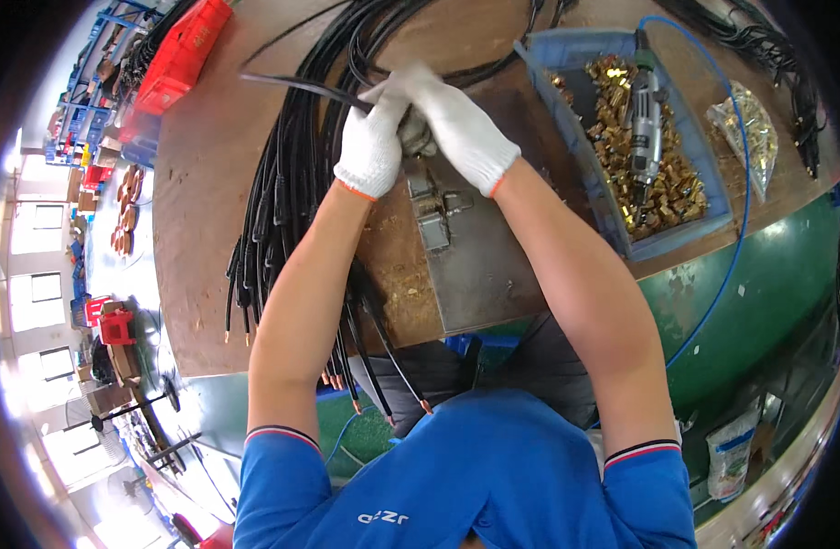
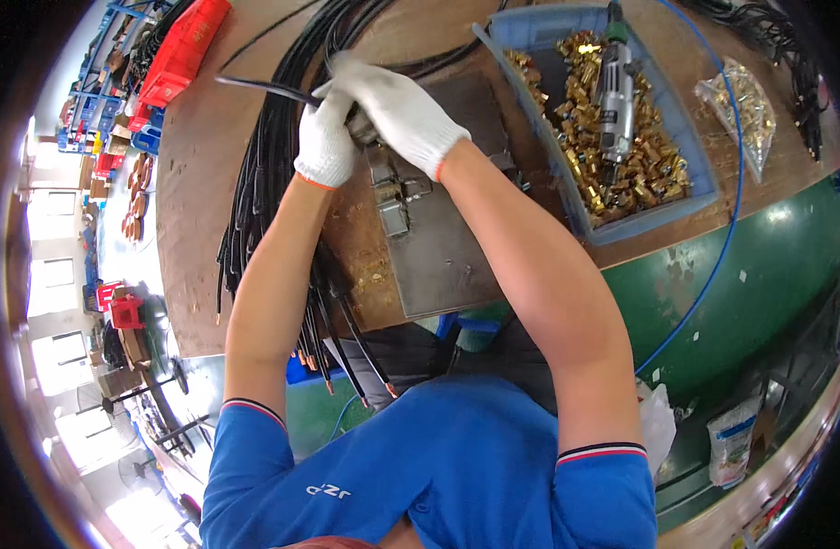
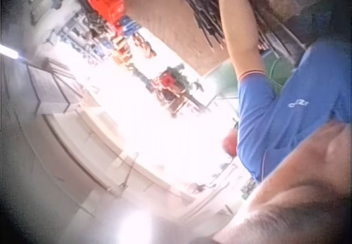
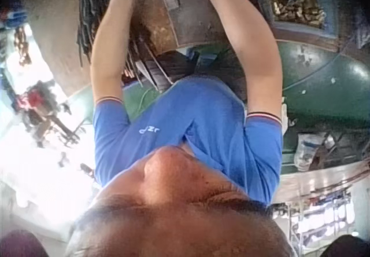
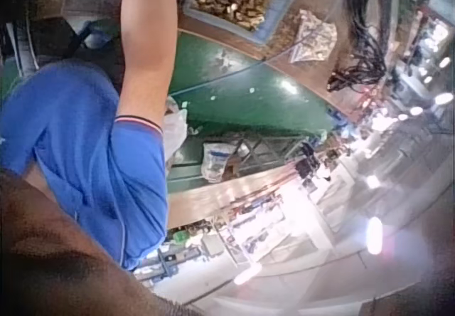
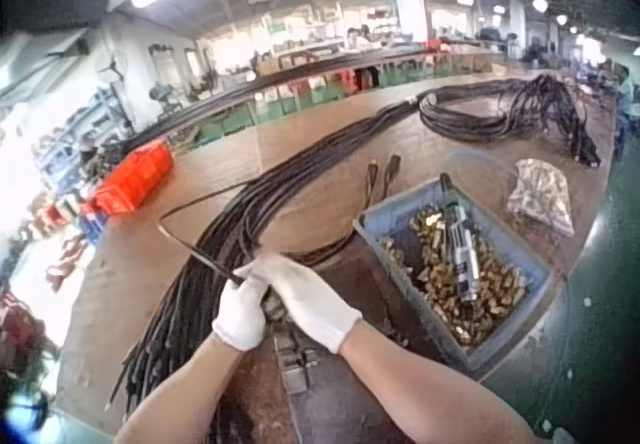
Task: The person crimps gold-colored metal connectors onto the stripped ends of black electrical wires. They use a handheld pneumatic crimping tool to secure each connector, then slide a black plastic sleeve over the joint. The finished wires are placed into a blue bin on the floor.
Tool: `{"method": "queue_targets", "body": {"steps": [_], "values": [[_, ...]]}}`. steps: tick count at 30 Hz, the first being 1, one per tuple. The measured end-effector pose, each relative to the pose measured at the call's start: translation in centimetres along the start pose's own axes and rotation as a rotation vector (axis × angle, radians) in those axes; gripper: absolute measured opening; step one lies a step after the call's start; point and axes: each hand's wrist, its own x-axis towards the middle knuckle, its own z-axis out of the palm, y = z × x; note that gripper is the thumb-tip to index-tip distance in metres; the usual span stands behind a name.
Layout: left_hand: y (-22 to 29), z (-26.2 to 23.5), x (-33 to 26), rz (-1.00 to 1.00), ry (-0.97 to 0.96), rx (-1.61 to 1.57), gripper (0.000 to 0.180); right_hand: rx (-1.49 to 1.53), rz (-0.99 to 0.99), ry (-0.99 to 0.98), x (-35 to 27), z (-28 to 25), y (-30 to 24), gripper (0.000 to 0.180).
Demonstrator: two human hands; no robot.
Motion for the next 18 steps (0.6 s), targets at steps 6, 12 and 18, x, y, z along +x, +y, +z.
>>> {"method": "queue_targets", "body": {"steps": [6,12,18], "values": [[0.1,1.3,0.9,-0.002,0.106,0.196,0.022,-0.191,-0.136,0.201,1.9,0.1,2.6,0.069],[-1.3,0.4,0.2,0.143,-0.027,0.394,0.031,-0.146,-0.179,0.061,0.2,-0.3,2.7,0.048],[-2.8,1.4,0.4,0.123,0.141,0.091,0.03,-0.377,-0.269,0.104,1.8,-1.0,3.7,0.051]]}}
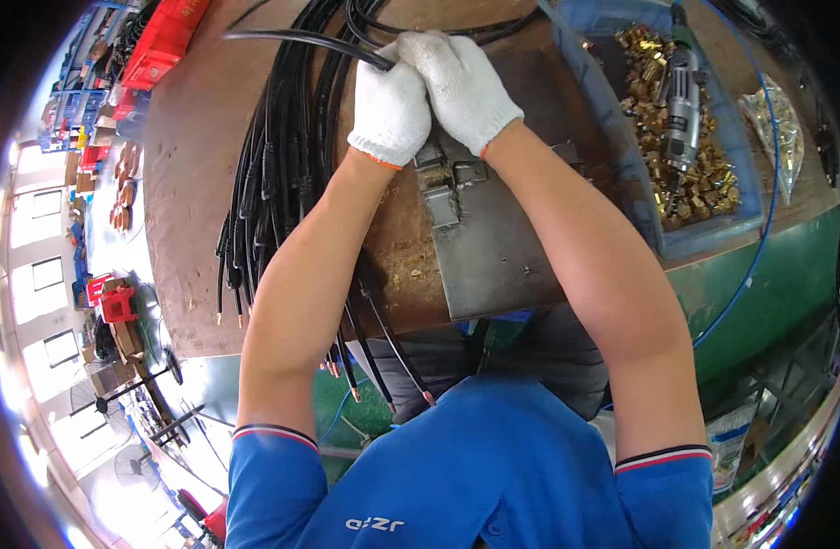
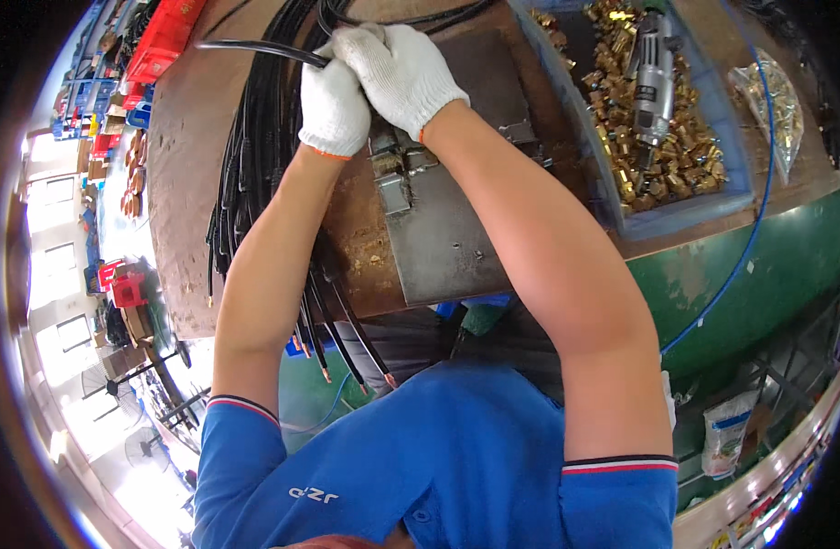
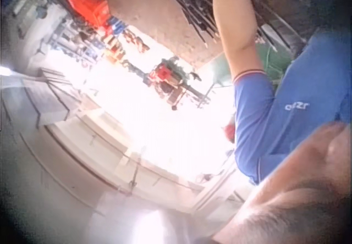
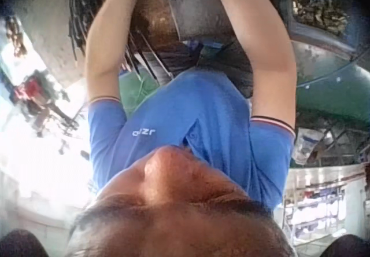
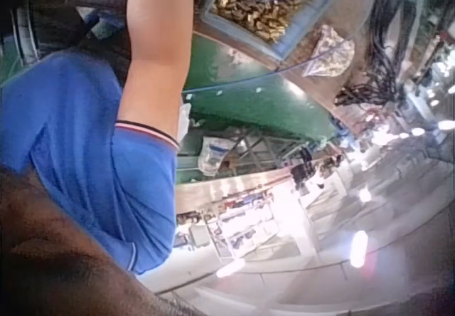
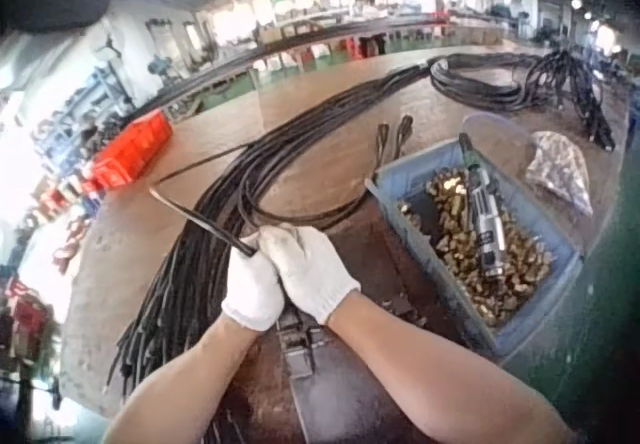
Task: The person crimps gold-colored metal connectors onto the stripped ends of black electrical wires. They use a handheld pneumatic crimping tool to secure each connector, then slide a black plastic sleeve over the joint. The finished wires are placed into a blue bin on the floor.
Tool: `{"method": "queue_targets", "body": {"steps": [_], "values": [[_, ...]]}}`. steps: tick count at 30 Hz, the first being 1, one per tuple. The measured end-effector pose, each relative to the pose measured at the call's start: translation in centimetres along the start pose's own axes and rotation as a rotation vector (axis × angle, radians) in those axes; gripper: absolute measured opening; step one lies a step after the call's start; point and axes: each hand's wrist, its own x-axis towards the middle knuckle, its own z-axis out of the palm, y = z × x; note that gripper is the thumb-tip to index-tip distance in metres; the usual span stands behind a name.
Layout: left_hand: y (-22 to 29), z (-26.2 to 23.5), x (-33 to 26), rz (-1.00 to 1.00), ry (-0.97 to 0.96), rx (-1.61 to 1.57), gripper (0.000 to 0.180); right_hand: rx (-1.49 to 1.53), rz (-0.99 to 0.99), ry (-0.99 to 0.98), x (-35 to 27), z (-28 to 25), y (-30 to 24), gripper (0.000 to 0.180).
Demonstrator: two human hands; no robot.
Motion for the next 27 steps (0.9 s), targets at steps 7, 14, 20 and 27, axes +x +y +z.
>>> {"method": "queue_targets", "body": {"steps": [7,14,20,27], "values": [[0.6,0.6,-0.3,0.025,0.043,0.017,0.024,-0.07,-0.028,0.01,0.1,-0.1,-1.2,0.058],[2.1,-0.4,-1.2,-0.009,0.191,0.331,0.062,0.053,0.164,0.165,-1.3,-0.5,-3.7,0.062],[7.9,-1.6,-8.4,-0.441,0.345,-0.479,0.074,0.078,0.179,0.083,-10.1,-2.9,-7.2,0.059],[7.4,-0.5,-13.2,-0.534,0.187,-0.766,0.088,-0.117,-0.15,-0.081,-13.9,0.3,-11.1,0.052]]}}
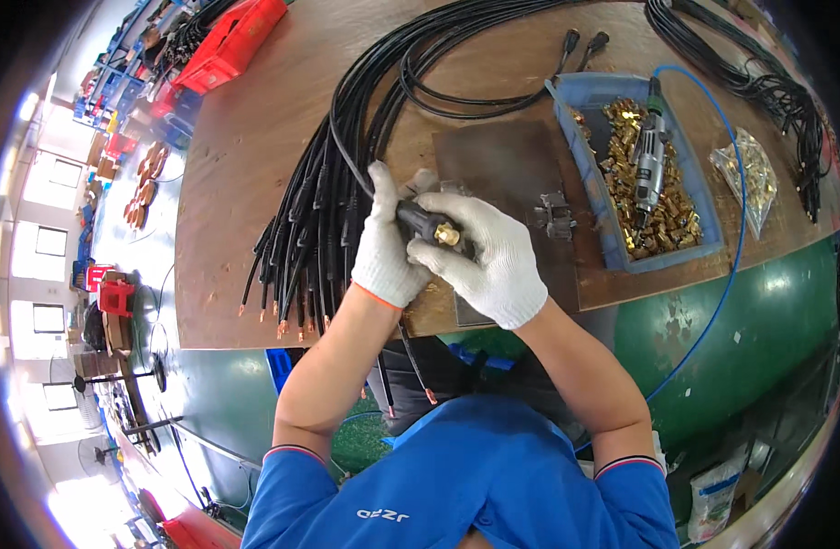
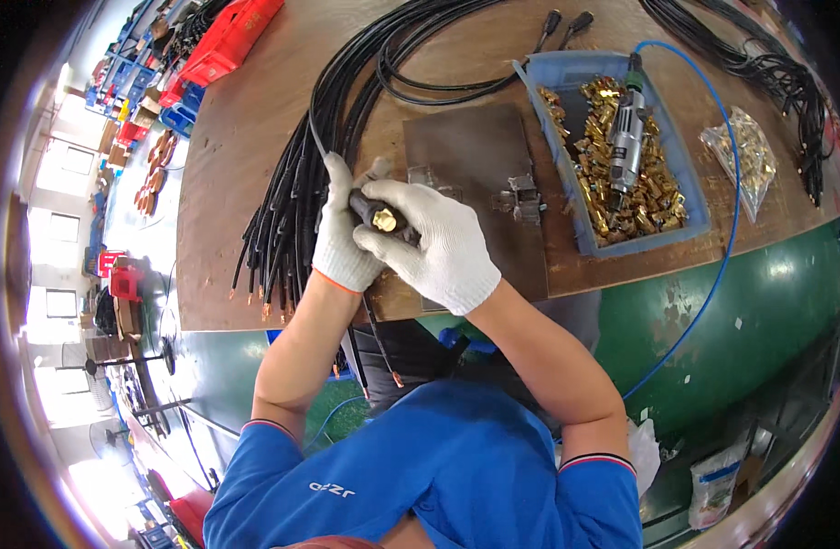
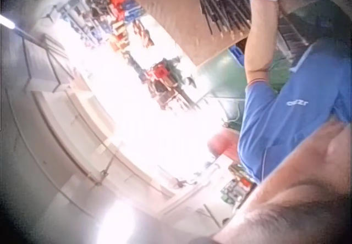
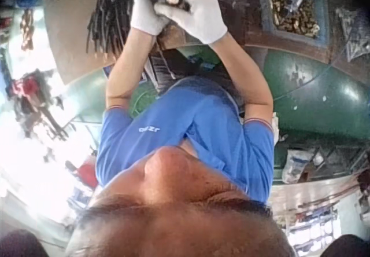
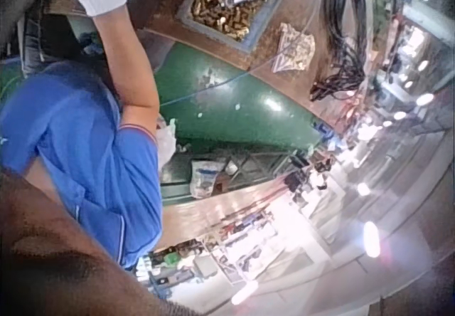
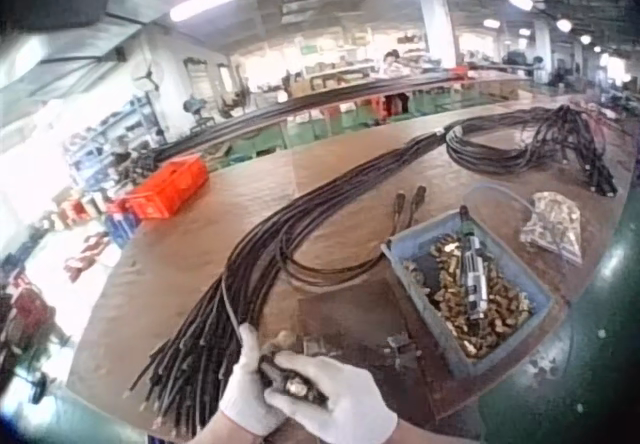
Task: The person crimps gold-colored metal connectors onto the stripped ends of black electrical wires. They use a handheld pneumatic crimping tool to secure each connector, then slide a black plastic sleeve over the joint. The finished wires are placed into a blue bin on the floor.
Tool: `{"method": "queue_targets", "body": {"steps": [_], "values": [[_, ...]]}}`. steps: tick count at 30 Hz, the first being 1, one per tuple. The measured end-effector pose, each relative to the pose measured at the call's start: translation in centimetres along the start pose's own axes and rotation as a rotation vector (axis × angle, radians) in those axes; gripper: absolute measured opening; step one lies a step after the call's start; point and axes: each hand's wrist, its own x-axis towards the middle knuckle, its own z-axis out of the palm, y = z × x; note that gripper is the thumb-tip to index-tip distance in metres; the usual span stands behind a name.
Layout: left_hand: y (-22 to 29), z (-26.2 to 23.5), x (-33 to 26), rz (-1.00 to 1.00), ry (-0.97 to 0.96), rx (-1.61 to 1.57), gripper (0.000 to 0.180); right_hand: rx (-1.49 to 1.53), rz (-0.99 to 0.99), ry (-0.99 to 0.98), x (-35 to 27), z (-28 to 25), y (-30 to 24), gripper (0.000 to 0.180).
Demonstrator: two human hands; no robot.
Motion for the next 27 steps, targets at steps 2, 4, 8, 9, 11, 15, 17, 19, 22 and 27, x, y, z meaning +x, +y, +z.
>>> {"method": "queue_targets", "body": {"steps": [2,4,8,9,11,15,17,19,22,27], "values": [[-0.2,-0.1,-0.3,-0.081,-0.123,-0.178,0.075,-0.107,-0.067,-0.005,0.1,0.4,-0.6,0.049],[-0.1,0.4,-0.9,-0.114,-0.178,-0.177,0.065,-0.187,-0.155,0.003,0.2,0.5,-0.9,0.046],[-0.4,-1.2,-0.3,-0.191,-0.279,-0.342,0.068,-0.22,-0.191,-0.023,0.2,0.8,-1.8,0.044],[-0.6,-1.3,-0.2,-0.196,-0.278,-0.341,0.069,-0.23,-0.195,-0.03,0.1,0.7,-1.7,0.044],[-0.7,-1.3,-0.4,-0.175,-0.243,-0.289,0.07,-0.205,-0.161,-0.056,0.1,0.7,-1.5,0.043],[0.6,-0.4,-1.4,-0.115,-0.068,-0.114,0.08,-0.112,-0.086,-0.01,3.3,-1.6,-1.1,0.029],[1.7,-1.4,-2.3,-0.047,-0.099,-0.01,0.087,0.23,0.238,0.314,8.2,-5.3,0.1,0.021],[3.0,0.3,-3.9,0.076,0.038,0.073,0.085,0.629,0.278,0.647,12.0,-8.9,2.2,0.037],[5.8,-1.9,-5.4,0.331,0.094,0.106,0.075,0.512,0.303,0.394,9.6,-7.9,0.9,0.044],[8.6,-4.4,-6.3,0.582,0.166,0.243,0.05,-0.149,0.215,-0.218,1.6,-2.9,1.4,0.03]]}}
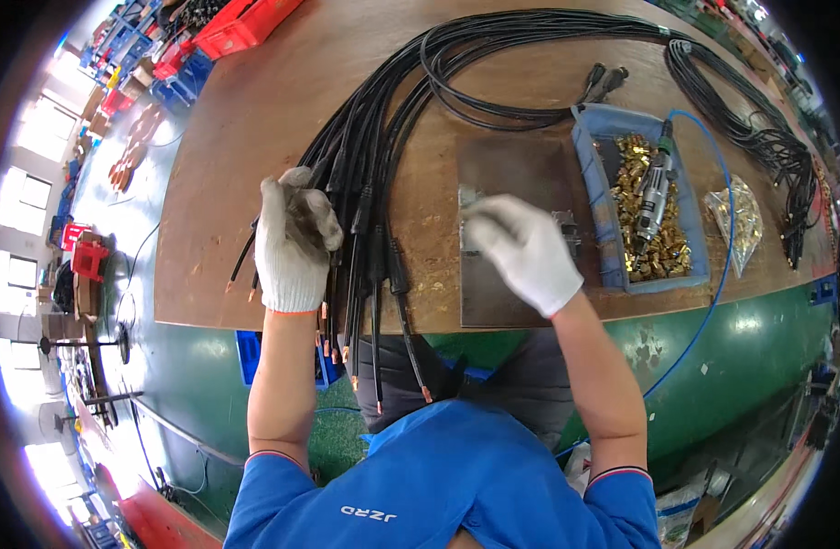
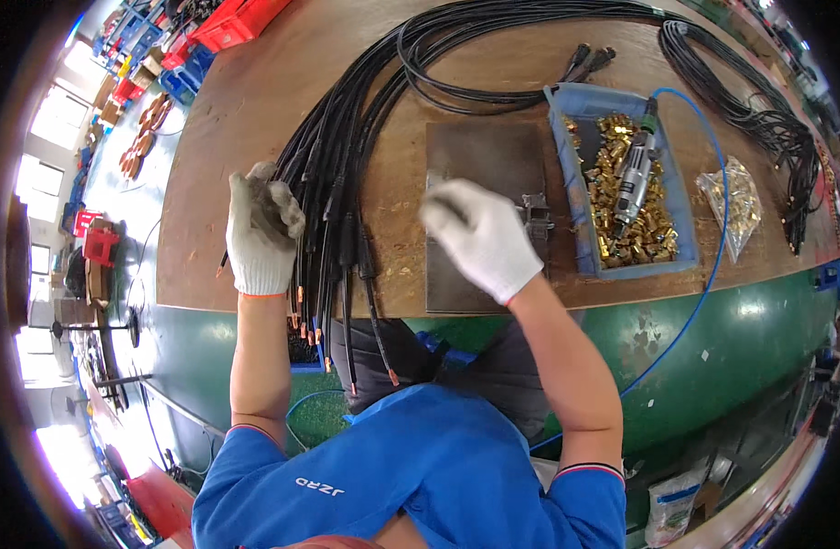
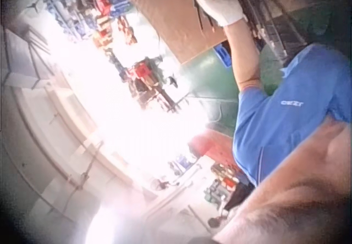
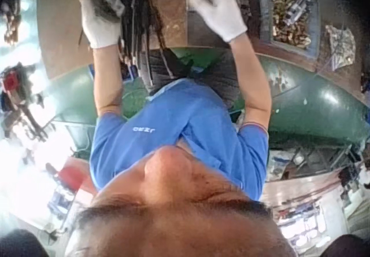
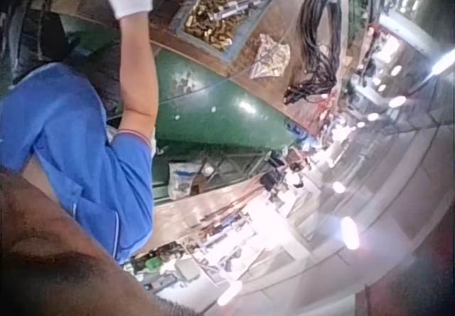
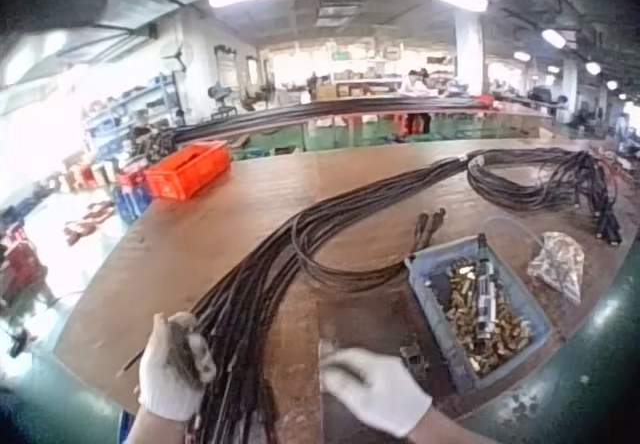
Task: The person crimps gold-colored metal connectors onto the stripped ends of black electrical wires. They use a handheld pneumatic crimping tool to secure each connector, then slide a black plastic sleeve over the joint. The finished wires are placed into a blue bin on the floor.
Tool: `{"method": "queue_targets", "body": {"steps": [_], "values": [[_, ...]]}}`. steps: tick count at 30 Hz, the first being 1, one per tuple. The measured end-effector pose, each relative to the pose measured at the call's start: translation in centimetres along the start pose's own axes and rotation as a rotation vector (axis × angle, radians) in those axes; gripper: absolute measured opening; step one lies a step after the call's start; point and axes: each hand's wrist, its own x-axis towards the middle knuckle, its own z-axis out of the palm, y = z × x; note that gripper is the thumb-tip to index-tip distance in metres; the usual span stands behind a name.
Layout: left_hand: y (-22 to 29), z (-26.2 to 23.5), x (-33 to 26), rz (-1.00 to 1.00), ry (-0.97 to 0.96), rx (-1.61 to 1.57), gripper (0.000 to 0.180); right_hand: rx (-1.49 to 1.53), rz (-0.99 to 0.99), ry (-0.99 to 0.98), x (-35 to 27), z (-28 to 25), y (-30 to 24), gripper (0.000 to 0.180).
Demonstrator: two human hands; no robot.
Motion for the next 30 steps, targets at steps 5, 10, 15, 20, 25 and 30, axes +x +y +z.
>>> {"method": "queue_targets", "body": {"steps": [5,10,15,20,25,30], "values": [[0.2,-0.9,-1.4,0.198,0.059,0.561,0.037,-0.448,-0.089,-0.349,-3.7,5.6,-1.7,0.03],[-1.4,-2.7,-2.3,0.178,-0.031,0.759,0.021,-0.517,-0.247,-0.459,-5.5,9.1,-3.5,0.027],[-1.8,-3.2,-2.6,0.151,-0.077,0.802,0.022,-0.728,-0.454,-0.775,-6.0,11.8,-3.3,0.024],[-1.6,-3.0,-3.0,0.108,-0.142,0.852,0.021,-0.763,-0.541,-0.73,-6.6,14.6,-2.2,0.022],[-0.5,-2.1,-2.7,0.525,-0.497,1.131,0.021,-0.429,-0.682,-0.453,-6.5,11.6,-2.4,0.018],[-0.1,1.2,-2.0,0.786,-1.063,1.003,0.024,0.135,-0.509,-0.235,-6.3,6.3,-1.9,0.023]]}}
